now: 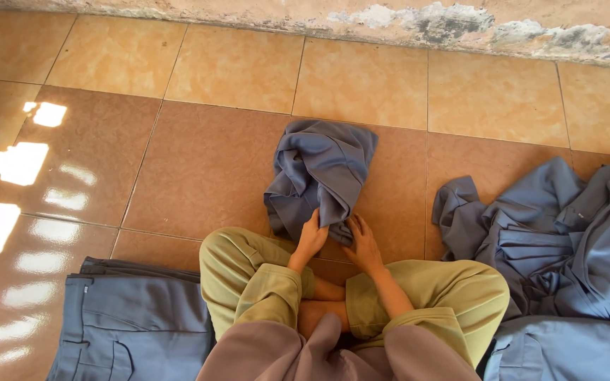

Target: Folding a pair of trousers into a neat rectangle on the floor.

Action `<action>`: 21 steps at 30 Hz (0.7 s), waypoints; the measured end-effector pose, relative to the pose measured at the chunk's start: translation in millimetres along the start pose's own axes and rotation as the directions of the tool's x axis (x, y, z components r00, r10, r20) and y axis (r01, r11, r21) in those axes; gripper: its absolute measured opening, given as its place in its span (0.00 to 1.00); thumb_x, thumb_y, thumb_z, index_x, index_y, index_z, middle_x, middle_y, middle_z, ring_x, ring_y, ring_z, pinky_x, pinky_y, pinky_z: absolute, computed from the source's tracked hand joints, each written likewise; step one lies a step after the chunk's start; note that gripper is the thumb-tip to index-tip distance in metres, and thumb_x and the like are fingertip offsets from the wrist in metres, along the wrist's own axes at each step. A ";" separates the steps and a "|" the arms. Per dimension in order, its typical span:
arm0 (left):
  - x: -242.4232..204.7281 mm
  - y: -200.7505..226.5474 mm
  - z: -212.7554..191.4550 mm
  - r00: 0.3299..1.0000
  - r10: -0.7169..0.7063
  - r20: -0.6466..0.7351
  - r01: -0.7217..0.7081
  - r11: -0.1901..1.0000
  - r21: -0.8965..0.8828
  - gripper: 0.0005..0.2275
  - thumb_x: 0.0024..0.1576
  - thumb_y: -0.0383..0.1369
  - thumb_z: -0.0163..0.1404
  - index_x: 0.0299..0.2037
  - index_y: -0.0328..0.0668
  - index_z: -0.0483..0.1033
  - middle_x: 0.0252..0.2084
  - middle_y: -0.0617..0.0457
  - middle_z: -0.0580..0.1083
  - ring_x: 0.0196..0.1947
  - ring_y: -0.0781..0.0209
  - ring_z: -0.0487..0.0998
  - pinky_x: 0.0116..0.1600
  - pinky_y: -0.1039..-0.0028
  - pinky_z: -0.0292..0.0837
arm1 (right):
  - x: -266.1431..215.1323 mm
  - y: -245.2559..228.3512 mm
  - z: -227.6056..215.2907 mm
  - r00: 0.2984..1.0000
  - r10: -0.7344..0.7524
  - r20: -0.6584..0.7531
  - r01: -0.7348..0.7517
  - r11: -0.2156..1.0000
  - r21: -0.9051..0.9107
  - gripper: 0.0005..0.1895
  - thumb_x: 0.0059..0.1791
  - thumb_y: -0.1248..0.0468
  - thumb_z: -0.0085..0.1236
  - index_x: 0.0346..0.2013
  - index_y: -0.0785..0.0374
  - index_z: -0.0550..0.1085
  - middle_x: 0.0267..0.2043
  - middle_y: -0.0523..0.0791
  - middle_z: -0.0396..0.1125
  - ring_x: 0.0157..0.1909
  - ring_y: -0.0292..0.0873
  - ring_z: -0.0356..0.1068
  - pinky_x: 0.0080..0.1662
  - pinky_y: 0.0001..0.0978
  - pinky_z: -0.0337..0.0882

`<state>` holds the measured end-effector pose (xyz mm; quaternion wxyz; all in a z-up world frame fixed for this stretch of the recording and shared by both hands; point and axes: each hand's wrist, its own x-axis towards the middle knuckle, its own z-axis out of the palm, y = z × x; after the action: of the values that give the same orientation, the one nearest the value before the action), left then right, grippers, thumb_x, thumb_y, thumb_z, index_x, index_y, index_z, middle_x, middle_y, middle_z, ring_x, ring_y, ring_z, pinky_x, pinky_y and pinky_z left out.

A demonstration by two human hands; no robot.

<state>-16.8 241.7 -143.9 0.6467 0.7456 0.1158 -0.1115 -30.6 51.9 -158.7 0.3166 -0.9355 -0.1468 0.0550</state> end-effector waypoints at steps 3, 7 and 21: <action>3.9 32.2 -3.4 1.000 -0.005 0.010 0.006 0.991 -0.131 0.24 0.61 0.42 0.45 0.66 0.37 0.68 0.59 0.29 0.72 0.64 0.32 0.68 0.66 0.47 0.64 | 0.5 2.3 0.4 0.956 -0.083 -0.281 0.117 0.988 0.105 0.37 0.44 0.57 0.65 0.68 0.51 0.67 0.72 0.50 0.54 0.71 0.58 0.57 0.65 0.50 0.62; 8.5 62.7 -8.3 0.999 -0.041 0.003 0.040 0.942 -0.334 0.26 0.57 0.37 0.47 0.66 0.36 0.69 0.62 0.33 0.71 0.65 0.37 0.69 0.69 0.53 0.61 | -4.6 4.0 -14.3 0.877 -0.134 -0.461 0.171 0.985 0.039 0.31 0.47 0.53 0.58 0.66 0.52 0.69 0.73 0.48 0.55 0.71 0.52 0.58 0.66 0.43 0.63; -45.4 166.0 4.6 0.656 0.281 0.700 -0.104 0.953 -0.285 0.29 0.62 0.39 0.52 0.70 0.29 0.60 0.61 0.31 0.70 0.66 0.32 0.66 0.70 0.48 0.59 | -13.7 71.6 79.7 0.873 0.478 -0.099 -0.136 0.434 0.891 0.44 0.46 0.44 0.57 0.73 0.56 0.57 0.68 0.53 0.57 0.64 0.51 0.60 0.65 0.42 0.62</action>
<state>-7.4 213.2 25.7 0.7248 0.5697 -0.2216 -0.3180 -42.1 39.5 -265.4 0.7441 -0.6544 0.1329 0.0173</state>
